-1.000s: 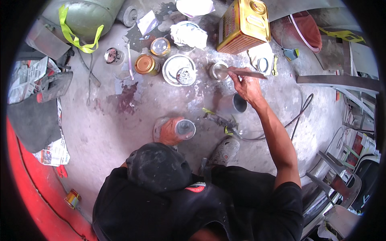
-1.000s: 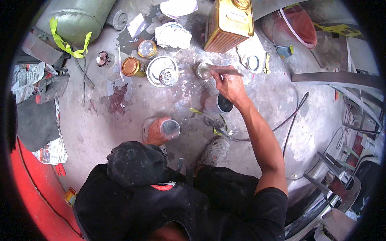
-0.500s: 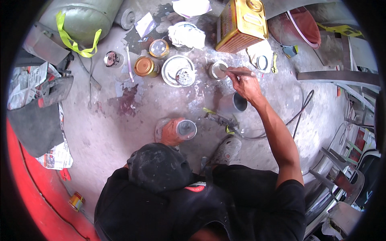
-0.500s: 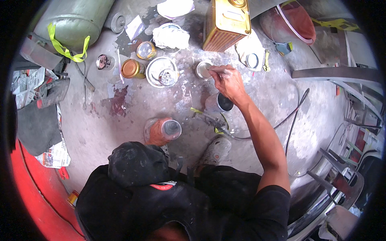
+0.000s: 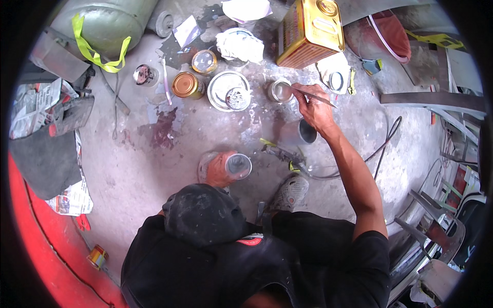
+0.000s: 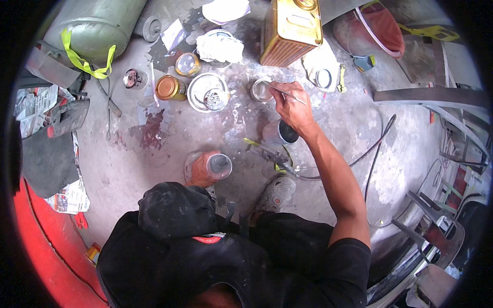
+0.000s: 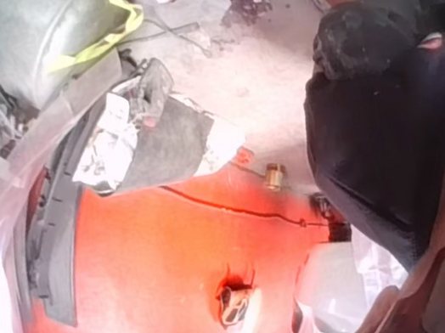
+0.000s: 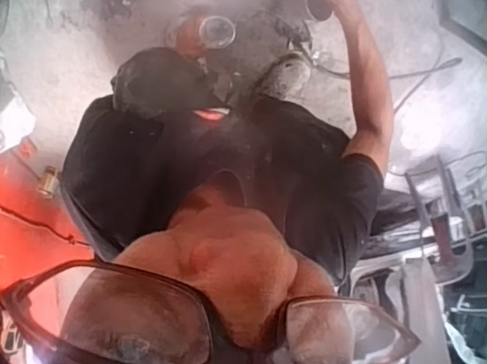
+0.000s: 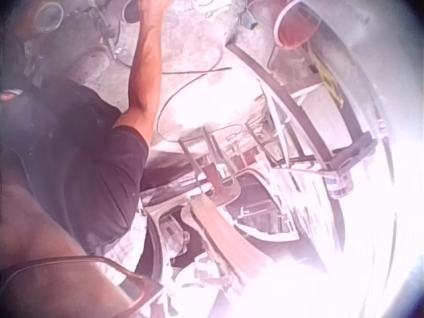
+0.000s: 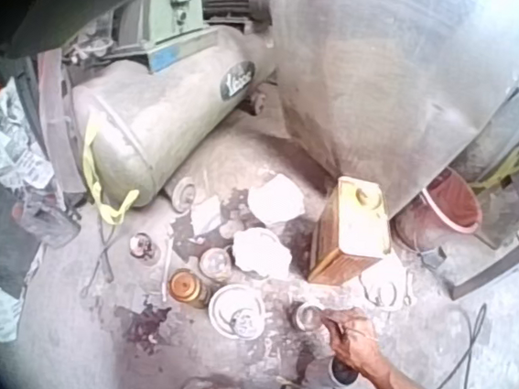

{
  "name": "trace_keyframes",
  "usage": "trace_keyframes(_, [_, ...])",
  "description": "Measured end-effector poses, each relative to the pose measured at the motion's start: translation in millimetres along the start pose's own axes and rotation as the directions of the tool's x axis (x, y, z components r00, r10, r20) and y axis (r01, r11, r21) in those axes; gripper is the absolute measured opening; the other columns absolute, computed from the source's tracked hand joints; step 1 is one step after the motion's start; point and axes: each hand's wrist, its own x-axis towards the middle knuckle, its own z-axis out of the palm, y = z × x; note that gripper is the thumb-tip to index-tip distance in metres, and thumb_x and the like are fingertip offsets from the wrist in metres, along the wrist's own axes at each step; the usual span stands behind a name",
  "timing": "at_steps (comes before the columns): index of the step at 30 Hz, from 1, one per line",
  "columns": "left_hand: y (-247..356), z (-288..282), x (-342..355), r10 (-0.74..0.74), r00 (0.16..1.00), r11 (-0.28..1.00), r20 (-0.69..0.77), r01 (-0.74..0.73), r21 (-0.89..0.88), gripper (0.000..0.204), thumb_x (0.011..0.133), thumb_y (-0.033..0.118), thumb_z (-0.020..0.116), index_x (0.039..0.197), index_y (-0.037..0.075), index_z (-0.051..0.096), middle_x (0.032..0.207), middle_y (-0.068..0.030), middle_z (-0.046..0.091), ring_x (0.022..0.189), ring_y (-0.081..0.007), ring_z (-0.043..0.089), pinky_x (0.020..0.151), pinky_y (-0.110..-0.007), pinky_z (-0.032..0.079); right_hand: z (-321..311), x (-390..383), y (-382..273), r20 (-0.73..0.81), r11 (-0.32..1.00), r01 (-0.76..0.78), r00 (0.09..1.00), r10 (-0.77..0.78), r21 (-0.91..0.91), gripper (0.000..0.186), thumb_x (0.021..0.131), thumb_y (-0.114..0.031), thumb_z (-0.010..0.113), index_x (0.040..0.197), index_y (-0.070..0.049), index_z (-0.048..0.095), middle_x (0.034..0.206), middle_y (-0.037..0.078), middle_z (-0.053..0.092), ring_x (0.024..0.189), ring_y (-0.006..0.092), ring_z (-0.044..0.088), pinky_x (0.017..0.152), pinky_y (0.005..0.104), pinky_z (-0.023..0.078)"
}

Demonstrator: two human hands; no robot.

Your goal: The person sits on the floor and prepares a paint mixture. They pour liquid from a large gold can into a metal cup, then use a flat metal bar to stir the contents. They also open a small paint can and add its contents to the cup, continuing to stir the mixture.

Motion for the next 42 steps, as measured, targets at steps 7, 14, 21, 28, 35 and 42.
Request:
trace_keyframes(7, [-3, 1, -2, 0.012, 1.0, 1.0, -0.005, -0.012, -0.002, 0.07, 0.068, 0.035, 0.092, 0.122, 0.008, 0.057, 0.108, -0.0138, 0.068, 0.097, -0.0344, 0.067, 0.083, -0.044, 0.054, 0, -1, -1, 0.027, 0.999, 0.034, 0.999, -0.033, -0.005, 0.015, 0.091, -0.015, 0.07, 0.099, -0.005, 0.077, 0.096, 0.014, 0.075, 0.088, 0.0345, 0.069, 0.084, 0.0419, 0.054])
trace_keyframes(14, [4, -2, 0, -0.036, 0.999, 0.999, 0.007, 0.036, 0.002, 0.069, 0.069, 0.035, 0.092, 0.121, 0.008, 0.057, 0.107, -0.014, 0.068, 0.097, -0.0343, 0.067, 0.083, -0.044, 0.054, 0, -2, -5, 0.074, 0.998, -0.038, 0.996, 0.042, -0.054, 0.015, 0.092, -0.017, 0.071, 0.096, -0.005, 0.078, 0.095, 0.015, 0.075, 0.086, 0.0354, 0.07, 0.082, 0.0427, 0.055])
trace_keyframes(21, [5, -3, 1, -0.047, 0.999, 0.999, 0.013, 0.046, 0.01, 0.07, 0.068, 0.036, 0.092, 0.122, 0.009, 0.057, 0.106, -0.0141, 0.068, 0.096, -0.0344, 0.067, 0.082, -0.044, 0.054, -1, -2, -2, 0.083, 0.993, -0.117, 0.989, 0.12, -0.032, 0.016, 0.093, -0.019, 0.071, 0.098, -0.005, 0.078, 0.093, 0.014, 0.075, 0.086, 0.0349, 0.069, 0.08, 0.0413, 0.055])
trace_keyframes(28, [-2, 0, -2, 0.009, 1.0, 1.0, 0.001, -0.009, 0.009, 0.071, 0.068, 0.036, 0.093, 0.123, 0.008, 0.057, 0.105, -0.0143, 0.068, 0.095, -0.0349, 0.067, 0.082, -0.044, 0.054, -5, -2, -15, 0.029, 0.992, -0.103, 0.994, 0.102, 0.069, 0.018, 0.093, -0.018, 0.071, 0.097, -0.003, 0.077, 0.092, 0.015, 0.075, 0.076, 0.0359, 0.068, 0.072, 0.0409, 0.056])
trace_keyframes(35, [-3, 1, -3, 0.005, 1.0, 1.0, -0.003, -0.004, 0.023, 0.071, 0.068, 0.036, 0.092, 0.123, 0.008, 0.057, 0.105, -0.0135, 0.068, 0.095, -0.0346, 0.067, 0.082, -0.044, 0.054, -3, -1, -7, 0.102, 0.996, -0.073, 0.992, 0.078, -0.05, 0.017, 0.092, -0.019, 0.07, 0.099, -0.005, 0.078, 0.091, 0.015, 0.075, 0.083, 0.0357, 0.069, 0.078, 0.0421, 0.056])
trace_keyframes(42, [-1, 0, -1, -0.008, 1.0, 1.0, -0.001, 0.008, 0.003, 0.071, 0.068, 0.036, 0.092, 0.123, 0.008, 0.057, 0.105, -0.0131, 0.068, 0.096, -0.0342, 0.067, 0.082, -0.045, 0.054, 0, 0, -5, -0.008, 0.998, 0.036, 0.999, -0.037, -0.06, 0.013, 0.089, -0.015, 0.073, 0.097, -0.006, 0.078, 0.09, 0.015, 0.075, 0.086, 0.0351, 0.068, 0.079, 0.0435, 0.055])
